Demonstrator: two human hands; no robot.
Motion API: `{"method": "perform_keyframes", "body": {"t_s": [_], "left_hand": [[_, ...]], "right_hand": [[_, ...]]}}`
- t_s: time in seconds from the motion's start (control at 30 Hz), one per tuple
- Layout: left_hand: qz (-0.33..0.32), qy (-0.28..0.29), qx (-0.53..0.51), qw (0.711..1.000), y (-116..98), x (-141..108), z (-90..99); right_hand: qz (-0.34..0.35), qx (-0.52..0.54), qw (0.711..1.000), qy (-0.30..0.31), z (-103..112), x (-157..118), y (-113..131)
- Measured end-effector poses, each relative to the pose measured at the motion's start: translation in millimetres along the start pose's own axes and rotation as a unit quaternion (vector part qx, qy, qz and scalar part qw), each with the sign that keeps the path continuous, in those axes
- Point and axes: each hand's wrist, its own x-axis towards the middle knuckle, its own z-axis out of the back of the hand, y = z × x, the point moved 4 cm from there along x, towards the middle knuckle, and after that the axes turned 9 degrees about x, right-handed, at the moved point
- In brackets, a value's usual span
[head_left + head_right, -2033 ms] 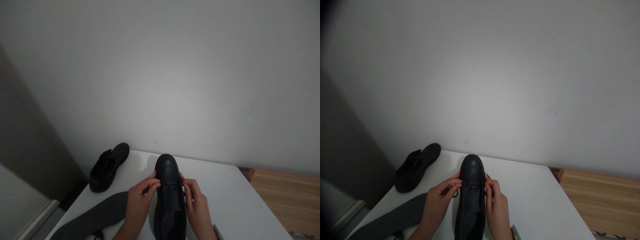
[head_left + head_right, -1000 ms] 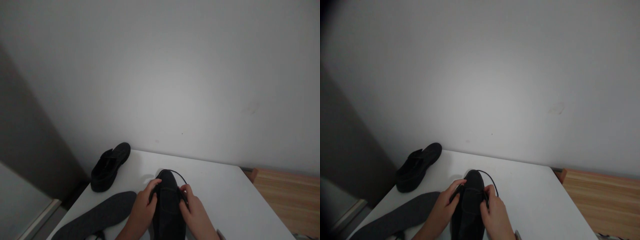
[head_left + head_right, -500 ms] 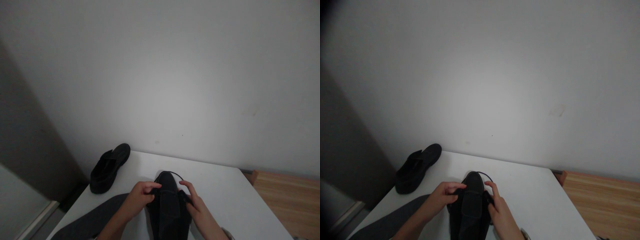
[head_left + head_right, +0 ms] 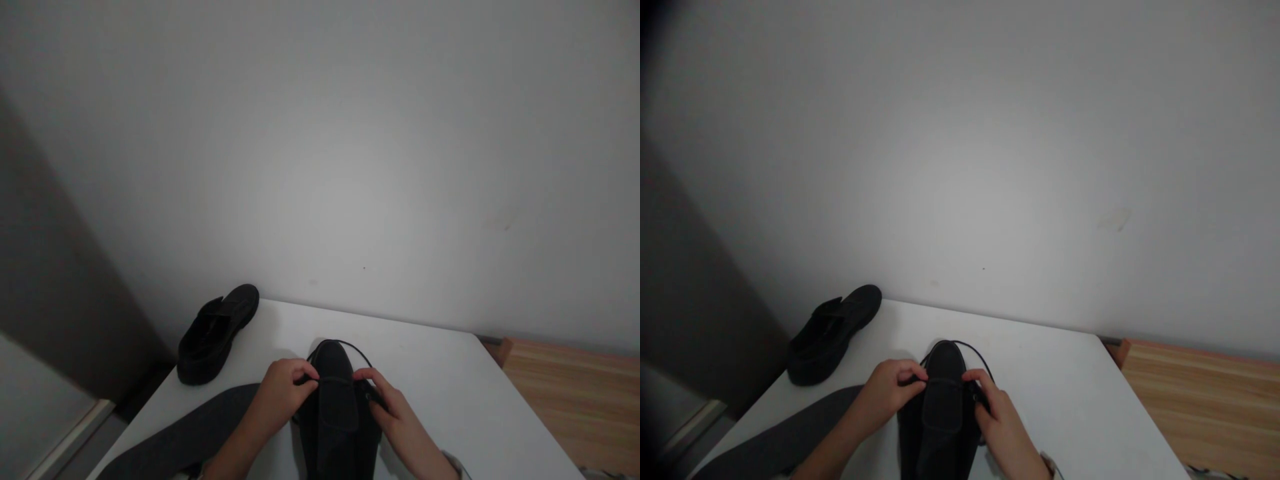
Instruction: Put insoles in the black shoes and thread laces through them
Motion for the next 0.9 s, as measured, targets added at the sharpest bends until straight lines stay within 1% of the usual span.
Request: {"method": "perform_keyframes", "body": {"t_s": [0.13, 0.23, 0.4, 0.5, 0.6, 0.67, 0.73, 0.83, 0.9], "left_hand": [[-0.008, -0.02, -0.009, 1.0, -1, -4, -0.2], [-0.02, -0.039, -0.02, 0.999, -3, -8, 0.5], [-0.059, -0.081, -0.039, 0.994, -13, -11, 1.1], [-0.079, -0.109, -0.031, 0.99, -20, -12, 2.6], [-0.086, -0.122, -0.024, 0.988, -25, -13, 4.2], [-0.088, -0.129, -0.021, 0.988, -28, -15, 5.9], [-0.091, -0.133, -0.02, 0.987, -33, -17, 8.2], [-0.101, -0.137, -0.024, 0.985, -42, -20, 13.1], [-0.11, -0.138, -0.027, 0.984, -52, -21, 17.0]], "right_hand": [[-0.004, -0.003, 1.0, 0.004, 1, 0, 1], [0.012, -0.01, 1.0, -0.006, 1, 0, 6], [0.034, -0.048, 0.998, -0.02, -1, 1, 13], [0.047, -0.04, 0.998, -0.028, -1, 3, 14], [0.043, -0.034, 0.998, -0.036, -2, 3, 15], [0.043, -0.049, 0.996, -0.064, 0, 3, 17], [0.058, -0.055, 0.991, -0.104, 3, 4, 23], [0.097, -0.033, 0.982, -0.156, 9, 4, 39], [0.115, -0.002, 0.979, -0.171, 11, 4, 53]]}}
